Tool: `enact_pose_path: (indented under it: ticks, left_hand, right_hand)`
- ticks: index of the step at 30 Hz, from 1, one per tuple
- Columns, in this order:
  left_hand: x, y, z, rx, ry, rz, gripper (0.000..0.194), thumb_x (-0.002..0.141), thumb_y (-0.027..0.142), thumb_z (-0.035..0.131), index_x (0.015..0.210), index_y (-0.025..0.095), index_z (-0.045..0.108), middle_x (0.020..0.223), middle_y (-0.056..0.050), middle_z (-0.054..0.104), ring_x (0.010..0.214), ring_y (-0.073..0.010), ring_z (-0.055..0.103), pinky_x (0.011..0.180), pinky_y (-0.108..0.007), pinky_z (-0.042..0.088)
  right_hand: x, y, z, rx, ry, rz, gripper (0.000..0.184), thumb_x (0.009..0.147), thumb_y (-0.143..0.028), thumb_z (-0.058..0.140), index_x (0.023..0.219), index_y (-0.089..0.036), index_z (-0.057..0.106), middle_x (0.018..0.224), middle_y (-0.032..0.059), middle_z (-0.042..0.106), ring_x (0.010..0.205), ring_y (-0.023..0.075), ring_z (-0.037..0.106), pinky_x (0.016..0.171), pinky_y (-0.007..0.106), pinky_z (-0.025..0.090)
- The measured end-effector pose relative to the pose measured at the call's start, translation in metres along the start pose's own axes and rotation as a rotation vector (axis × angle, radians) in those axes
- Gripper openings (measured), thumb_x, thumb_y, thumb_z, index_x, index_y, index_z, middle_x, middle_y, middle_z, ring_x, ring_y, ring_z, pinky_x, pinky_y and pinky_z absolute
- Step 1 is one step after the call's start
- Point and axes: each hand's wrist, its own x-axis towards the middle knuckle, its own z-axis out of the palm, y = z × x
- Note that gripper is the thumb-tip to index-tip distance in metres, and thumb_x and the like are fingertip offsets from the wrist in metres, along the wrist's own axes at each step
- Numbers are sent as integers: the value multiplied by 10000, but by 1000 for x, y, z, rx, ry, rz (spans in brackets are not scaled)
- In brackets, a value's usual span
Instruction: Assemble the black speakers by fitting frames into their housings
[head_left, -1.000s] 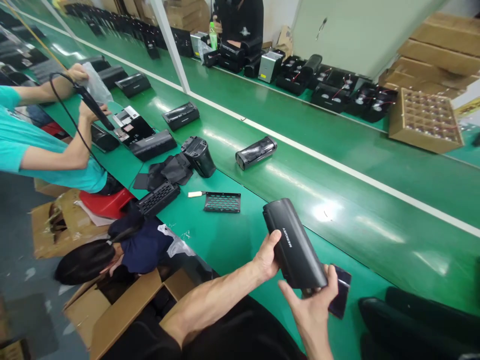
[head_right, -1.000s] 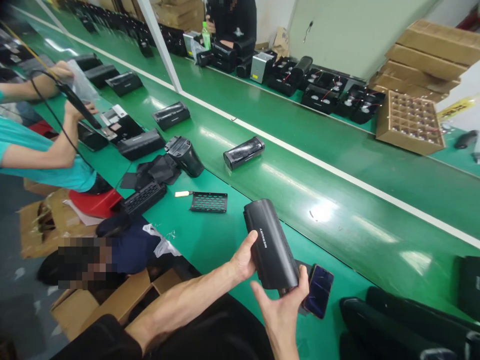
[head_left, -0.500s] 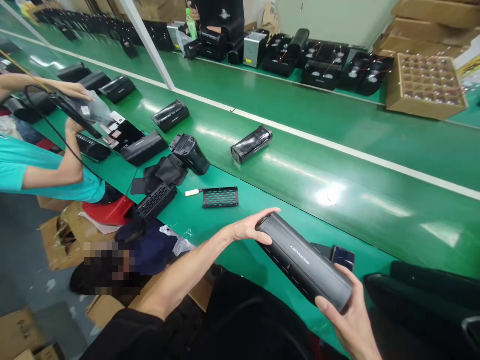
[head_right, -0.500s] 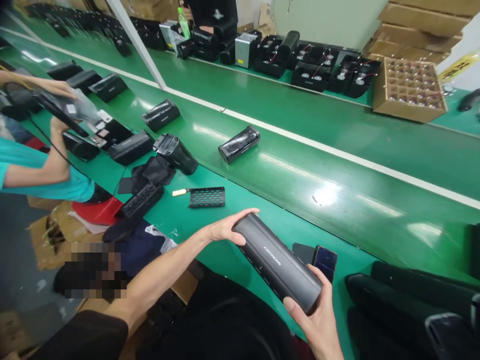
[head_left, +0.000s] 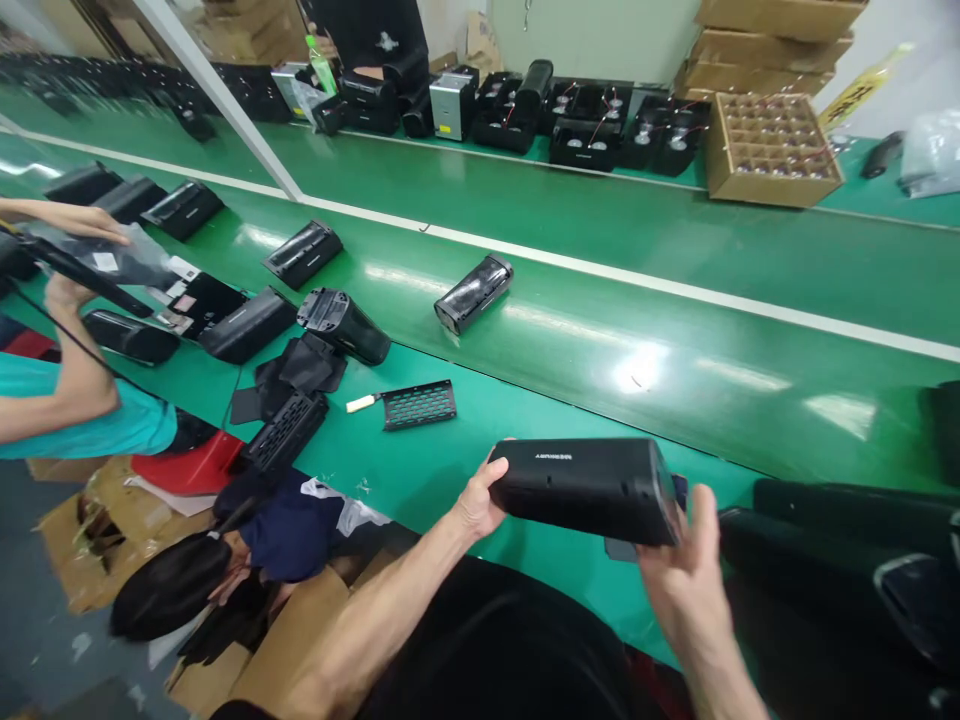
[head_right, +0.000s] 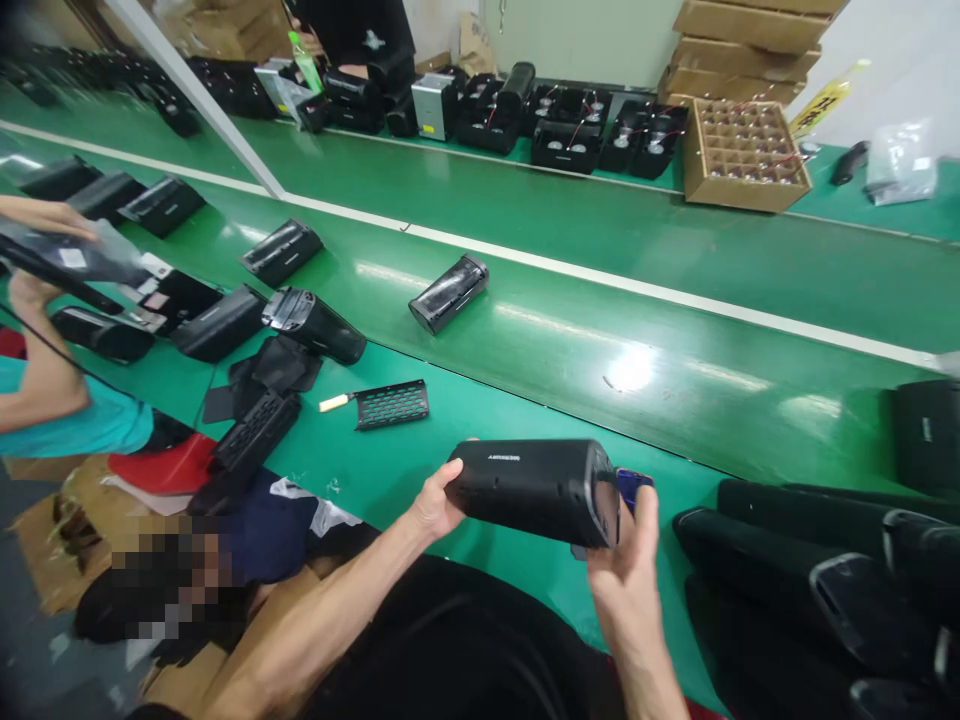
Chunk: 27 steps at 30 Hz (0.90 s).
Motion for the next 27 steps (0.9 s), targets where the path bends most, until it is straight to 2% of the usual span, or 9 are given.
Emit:
enact_pose_path:
  ticks: [4,6,8,10,13,15,18,22,27]
  left_hand:
    - [-6,-27,-2,-41,-209,-254,722,790,687,691,1295,173,680,1282,-182,707,1228,-375,627,1039,-504,480]
    - [-7,-13,-5,127,-202,-250,715,789,607,768,1384,241,617,1396,-166,635,1241,-357,610,1004,-507,499]
    - [-10,15,-6,266,-118,-126,775,777,596,804,1451,318,539,1533,-140,508,1272,-341,576,987,-498,510]
    - [-16,41,-1,401,-146,-3,882,724,640,830,1480,326,503,1607,-124,411,1332,-353,516,1037,-492,476]
    - [-33,54,6,700,-261,-52,947,631,541,917,1453,274,530,1450,-115,546,1256,-342,538,1060,-455,435]
    - [-48,49,4,786,-260,-139,881,643,501,905,1409,256,547,1258,-83,623,1105,-299,585,988,-426,460]
    - [-66,36,-10,715,-205,-187,789,665,501,863,1339,242,547,1102,-49,624,947,-239,585,866,-357,477]
    - [-71,34,-30,637,-235,-219,885,667,517,855,1415,254,464,1250,-79,578,1052,-262,582,900,-351,466]
    - [-70,44,-27,786,-277,-244,960,695,488,867,1498,286,382,1356,-90,525,1144,-282,549,966,-369,438]
  right_hand:
    - [8,-1,29,-248,42,-32,1083,696,-729,775,1565,-207,394,1421,222,607,1290,461,592,1065,641,470]
    - [15,-18,18,-362,-48,-69,1026,718,-619,804,1556,-186,400,1322,192,657,1183,423,650,1014,592,518]
    - [17,-40,2,-592,-184,-131,1043,735,-476,800,1619,-221,307,1333,162,648,1139,387,664,948,533,550]
    - [12,-56,-10,-884,-318,-204,1062,697,-350,791,1639,-260,309,1323,152,645,1106,390,656,914,534,539]
    - [-4,-62,-13,-1129,-495,-260,1012,651,-294,793,1599,-263,441,1226,158,678,1063,417,633,906,586,502]
    - [-18,-56,-17,-1043,-579,-188,1008,674,-321,816,1607,-313,434,1319,149,663,1133,422,621,948,592,494]
    - [-38,-37,-32,-740,-526,26,1013,711,-439,855,1614,-376,401,1534,110,544,1304,411,569,1042,546,488]
    - [-61,-6,-47,-375,-300,263,962,733,-574,828,1564,-294,433,1557,135,504,1371,396,526,1110,506,451]
    - [-79,11,-40,-190,-150,272,1059,713,-605,844,1586,-307,324,1554,143,493,1353,384,526,1072,471,461]
